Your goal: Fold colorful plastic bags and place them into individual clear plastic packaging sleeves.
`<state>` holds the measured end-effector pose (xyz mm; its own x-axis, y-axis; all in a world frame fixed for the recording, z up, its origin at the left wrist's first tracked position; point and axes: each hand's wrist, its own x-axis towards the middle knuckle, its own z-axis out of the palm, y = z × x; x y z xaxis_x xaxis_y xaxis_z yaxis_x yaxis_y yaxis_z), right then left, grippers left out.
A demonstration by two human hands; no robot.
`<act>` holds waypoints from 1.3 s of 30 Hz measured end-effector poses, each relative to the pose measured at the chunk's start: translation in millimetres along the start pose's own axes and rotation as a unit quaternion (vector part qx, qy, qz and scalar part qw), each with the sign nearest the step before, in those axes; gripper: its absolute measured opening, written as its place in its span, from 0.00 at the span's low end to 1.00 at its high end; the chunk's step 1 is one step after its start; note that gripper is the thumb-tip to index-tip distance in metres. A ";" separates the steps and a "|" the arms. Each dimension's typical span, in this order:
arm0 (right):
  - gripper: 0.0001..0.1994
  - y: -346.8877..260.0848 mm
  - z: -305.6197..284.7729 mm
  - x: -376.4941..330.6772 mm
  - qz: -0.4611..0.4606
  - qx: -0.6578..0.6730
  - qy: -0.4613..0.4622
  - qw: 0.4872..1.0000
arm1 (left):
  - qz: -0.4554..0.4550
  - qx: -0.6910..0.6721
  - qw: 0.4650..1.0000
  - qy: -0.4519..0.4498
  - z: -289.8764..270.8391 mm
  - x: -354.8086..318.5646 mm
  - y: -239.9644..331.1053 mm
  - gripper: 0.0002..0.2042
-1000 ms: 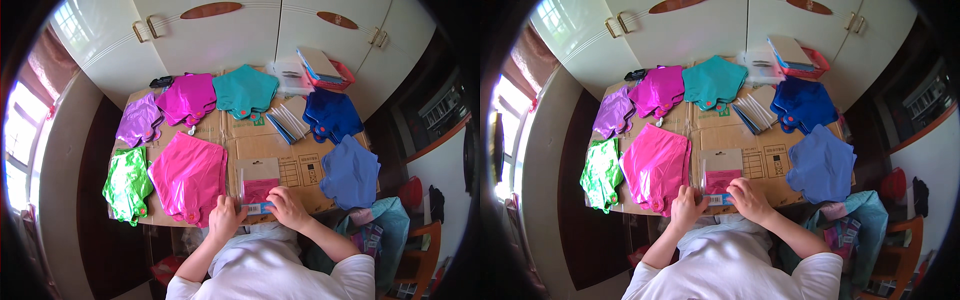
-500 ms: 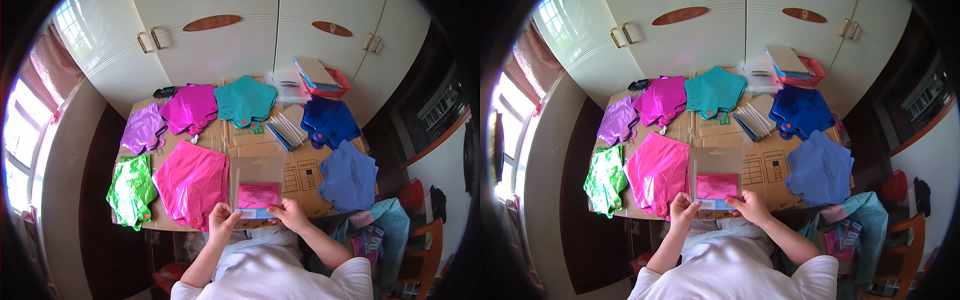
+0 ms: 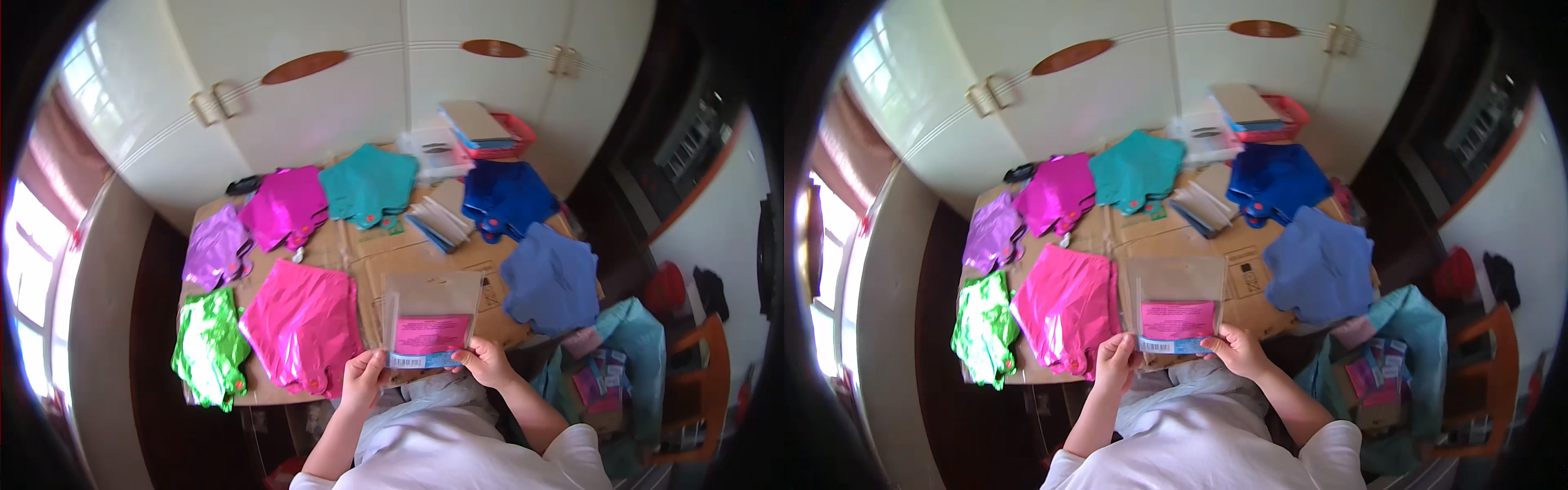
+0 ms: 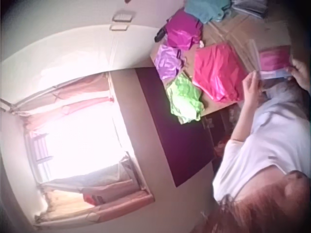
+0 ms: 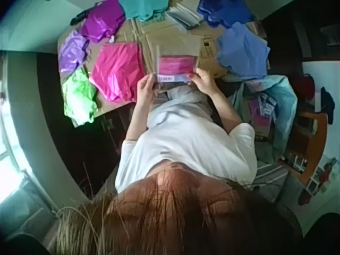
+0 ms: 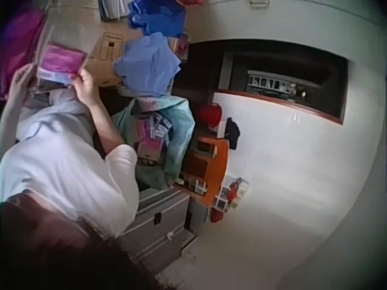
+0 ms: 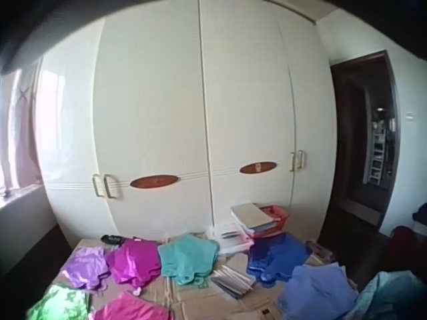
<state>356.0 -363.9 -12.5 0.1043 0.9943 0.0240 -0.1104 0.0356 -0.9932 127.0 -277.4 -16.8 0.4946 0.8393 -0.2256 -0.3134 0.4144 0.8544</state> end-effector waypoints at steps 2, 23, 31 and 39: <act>0.10 4.8 -8.1 -17.7 -0.041 -0.010 0.108 0.993 | 0.055 0.126 0.990 -0.013 14.1 6.8 7.8 0.15; 0.09 12.7 20.8 -27.5 -0.170 0.056 0.233 0.956 | 0.020 0.229 0.924 -0.304 -23.4 -29.3 13.9 0.05; 0.16 -8.2 147.8 78.8 -0.350 -0.353 -0.154 0.854 | -0.046 0.258 0.952 0.159 -192.8 -123.2 -46.2 0.07; 0.16 22.4 250.1 114.5 -0.381 -0.509 -0.253 0.729 | -0.006 0.144 0.818 0.557 -342.7 -125.7 -185.5 0.09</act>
<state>118.2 -224.0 -3.7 -0.6553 0.6434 0.3958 0.6064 0.7605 -0.2322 -154.9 -339.1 -307.3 -0.5992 0.7020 -0.3850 -0.0313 0.4599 0.8874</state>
